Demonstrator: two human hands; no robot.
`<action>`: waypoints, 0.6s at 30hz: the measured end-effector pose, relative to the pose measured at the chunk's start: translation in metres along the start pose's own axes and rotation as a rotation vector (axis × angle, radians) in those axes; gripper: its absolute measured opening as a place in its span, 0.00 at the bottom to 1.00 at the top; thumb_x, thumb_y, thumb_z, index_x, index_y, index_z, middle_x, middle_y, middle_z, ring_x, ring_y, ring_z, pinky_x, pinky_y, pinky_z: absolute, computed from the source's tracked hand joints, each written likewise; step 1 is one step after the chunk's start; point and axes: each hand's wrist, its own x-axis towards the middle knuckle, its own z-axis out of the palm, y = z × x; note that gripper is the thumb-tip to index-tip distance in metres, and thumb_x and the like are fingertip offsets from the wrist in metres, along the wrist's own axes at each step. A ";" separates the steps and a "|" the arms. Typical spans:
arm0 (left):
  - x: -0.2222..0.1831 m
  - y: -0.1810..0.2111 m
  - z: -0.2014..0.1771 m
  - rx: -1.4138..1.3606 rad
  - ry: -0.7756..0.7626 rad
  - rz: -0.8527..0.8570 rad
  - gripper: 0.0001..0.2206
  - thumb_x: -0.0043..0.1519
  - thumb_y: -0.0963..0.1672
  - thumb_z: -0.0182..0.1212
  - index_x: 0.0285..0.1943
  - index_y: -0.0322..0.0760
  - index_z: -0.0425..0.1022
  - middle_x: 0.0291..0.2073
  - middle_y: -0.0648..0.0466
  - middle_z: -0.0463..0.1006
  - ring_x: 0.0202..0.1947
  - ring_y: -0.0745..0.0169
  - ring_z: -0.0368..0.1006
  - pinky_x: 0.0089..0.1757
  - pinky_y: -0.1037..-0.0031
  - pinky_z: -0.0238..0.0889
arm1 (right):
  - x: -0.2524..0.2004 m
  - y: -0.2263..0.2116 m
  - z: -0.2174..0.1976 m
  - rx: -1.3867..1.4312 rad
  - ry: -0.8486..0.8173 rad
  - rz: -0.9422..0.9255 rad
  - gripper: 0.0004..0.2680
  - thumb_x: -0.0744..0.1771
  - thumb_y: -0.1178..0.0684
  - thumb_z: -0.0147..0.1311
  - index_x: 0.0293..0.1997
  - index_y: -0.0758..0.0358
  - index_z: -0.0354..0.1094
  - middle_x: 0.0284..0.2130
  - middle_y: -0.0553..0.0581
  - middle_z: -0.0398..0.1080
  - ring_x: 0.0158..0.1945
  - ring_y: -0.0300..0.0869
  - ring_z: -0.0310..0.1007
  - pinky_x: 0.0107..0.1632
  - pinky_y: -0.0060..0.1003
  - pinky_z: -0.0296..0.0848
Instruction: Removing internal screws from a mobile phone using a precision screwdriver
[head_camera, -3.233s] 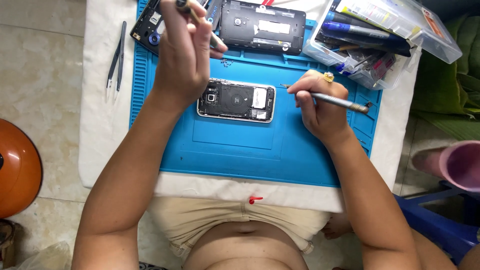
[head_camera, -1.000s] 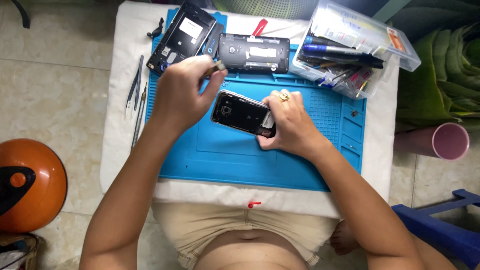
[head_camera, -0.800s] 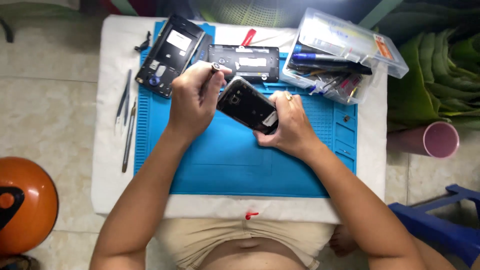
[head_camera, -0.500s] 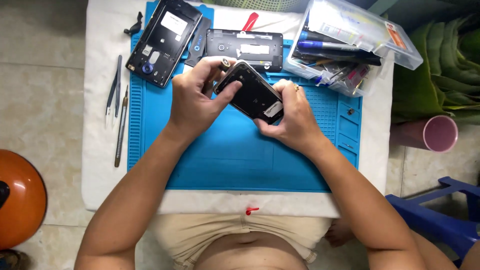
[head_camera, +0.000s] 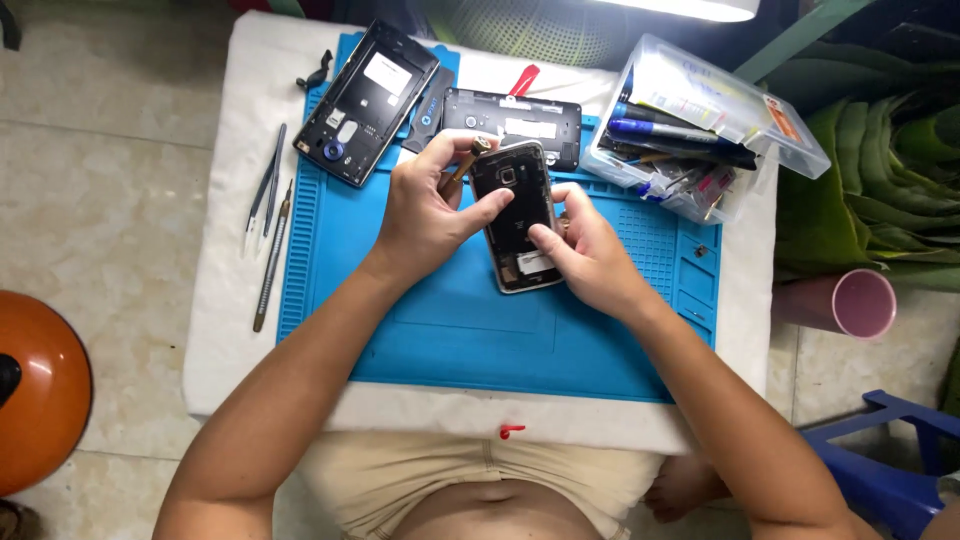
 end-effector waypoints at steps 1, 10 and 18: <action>0.001 0.001 -0.001 0.000 -0.005 0.002 0.18 0.56 0.41 0.76 0.54 0.38 0.77 0.35 0.51 0.82 0.15 0.78 0.60 0.19 0.81 0.55 | 0.001 0.011 0.003 0.001 0.005 -0.002 0.10 0.72 0.56 0.47 0.60 0.61 0.55 0.27 0.50 0.71 0.29 0.33 0.69 0.37 0.30 0.75; 0.001 -0.010 -0.004 -0.062 -0.085 -0.168 0.24 0.60 0.38 0.71 0.65 0.38 0.71 0.34 0.49 0.82 0.17 0.77 0.59 0.22 0.84 0.57 | 0.004 0.031 0.005 0.454 0.017 0.018 0.11 0.72 0.56 0.41 0.62 0.62 0.49 0.41 0.70 0.75 0.31 0.53 0.82 0.26 0.47 0.85; 0.001 -0.010 -0.006 -0.017 -0.084 -0.217 0.24 0.61 0.39 0.71 0.67 0.38 0.70 0.28 0.53 0.79 0.20 0.76 0.62 0.26 0.87 0.58 | 0.003 0.024 0.007 0.577 -0.033 -0.006 0.18 0.71 0.57 0.44 0.70 0.68 0.48 0.45 0.75 0.74 0.38 0.56 0.82 0.33 0.53 0.86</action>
